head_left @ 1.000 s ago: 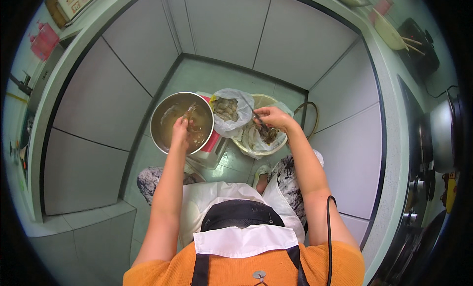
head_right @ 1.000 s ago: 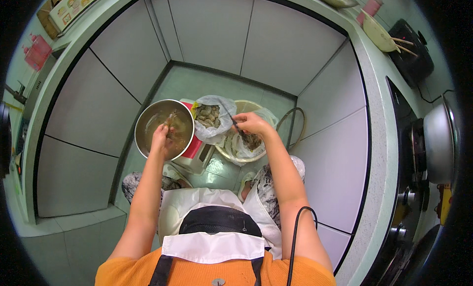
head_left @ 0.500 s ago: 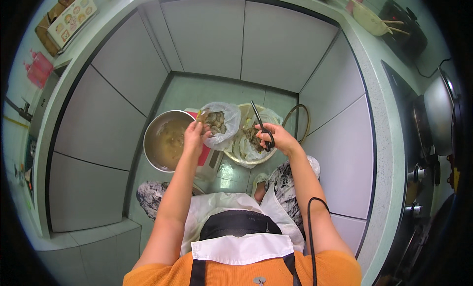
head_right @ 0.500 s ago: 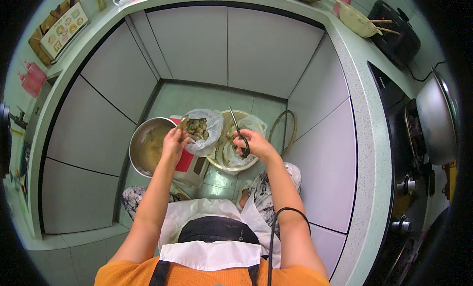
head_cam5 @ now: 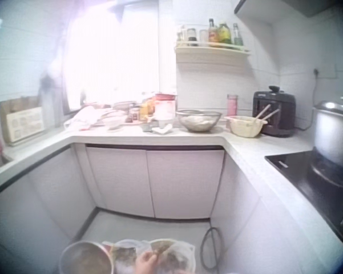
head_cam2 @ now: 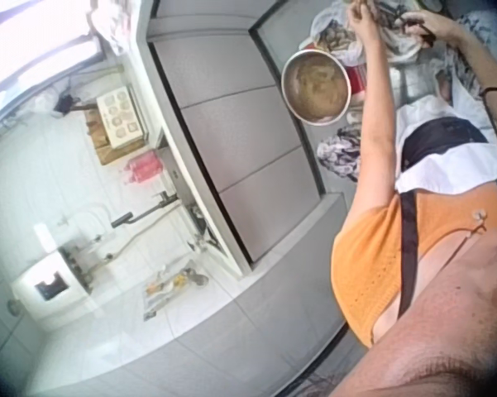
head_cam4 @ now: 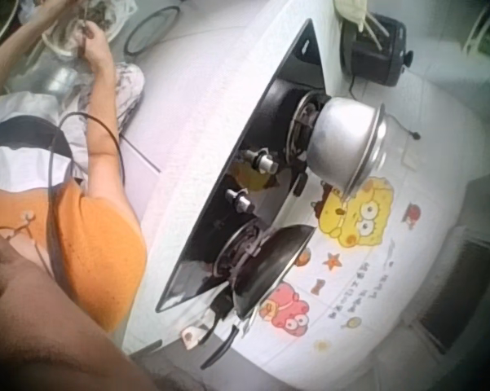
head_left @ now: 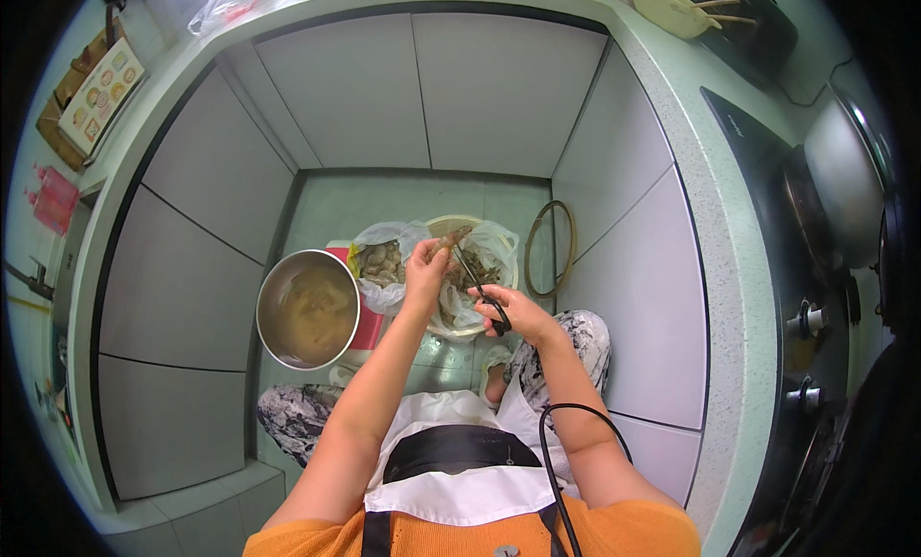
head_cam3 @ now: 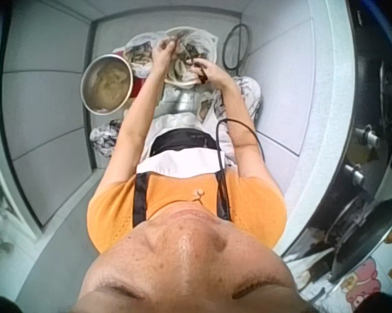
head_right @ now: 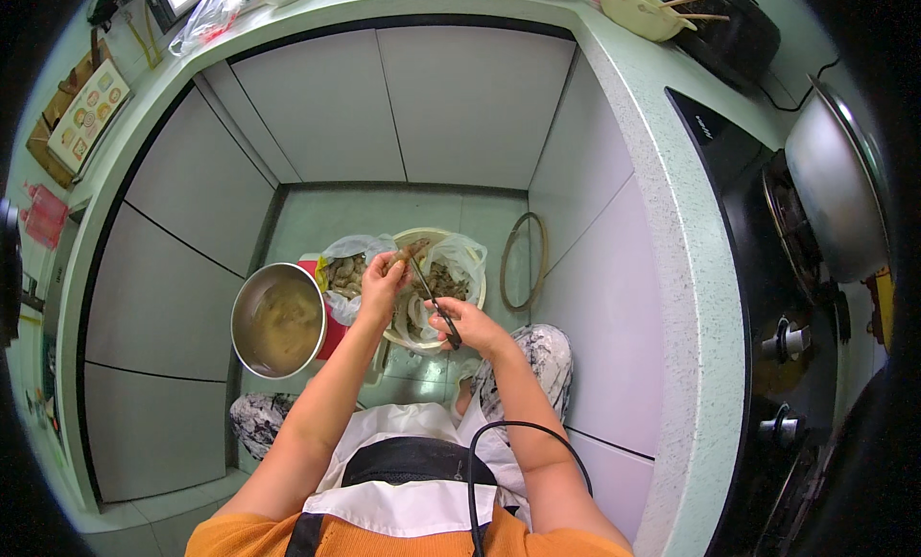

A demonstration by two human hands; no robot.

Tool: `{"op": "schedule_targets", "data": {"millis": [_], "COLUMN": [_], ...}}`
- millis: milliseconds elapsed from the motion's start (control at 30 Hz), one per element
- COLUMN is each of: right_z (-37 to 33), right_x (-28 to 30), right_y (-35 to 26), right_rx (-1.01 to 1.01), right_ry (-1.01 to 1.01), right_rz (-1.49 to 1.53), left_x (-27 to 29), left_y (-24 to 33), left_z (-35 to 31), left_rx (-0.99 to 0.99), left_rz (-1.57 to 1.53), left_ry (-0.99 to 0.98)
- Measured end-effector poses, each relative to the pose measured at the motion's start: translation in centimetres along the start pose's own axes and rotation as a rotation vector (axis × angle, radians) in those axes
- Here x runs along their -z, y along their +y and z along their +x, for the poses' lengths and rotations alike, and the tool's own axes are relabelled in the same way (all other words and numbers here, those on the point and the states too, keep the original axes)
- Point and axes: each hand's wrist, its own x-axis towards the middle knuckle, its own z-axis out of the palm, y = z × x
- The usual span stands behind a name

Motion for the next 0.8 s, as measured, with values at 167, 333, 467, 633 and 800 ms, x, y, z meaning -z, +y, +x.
{"op": "schedule_targets", "data": {"millis": [167, 333, 467, 633, 800], "right_z": [-0.2, 0.7, 0.8, 1.0, 1.6], "right_x": [0.7, 0.6, 1.0, 1.5, 2.5], "right_y": [-0.3, 0.2, 0.3, 0.9, 2.2], "right_rx": [-0.03, -0.037, -0.072, -0.072, -0.09], "right_ry": [-0.001, 0.057, 0.099, 0.094, 0.098], "right_rz": [0.02, -0.002, -0.051, 0.071, 0.149], "left_x": [-0.6, -1.2, -0.9, -0.3, -1.0], "left_y": [-0.8, -0.9, -1.3, -2.7, -4.1], "left_z": [-0.3, -1.4, -1.2, -0.8, -0.6], "left_rx": [-0.318, -0.462, -0.576, -0.453, -0.288], "left_rz": [0.472, 0.7, 0.782, 0.674, 0.579], "left_ry": [0.038, 0.069, 0.042, -0.019, -0.031]}}
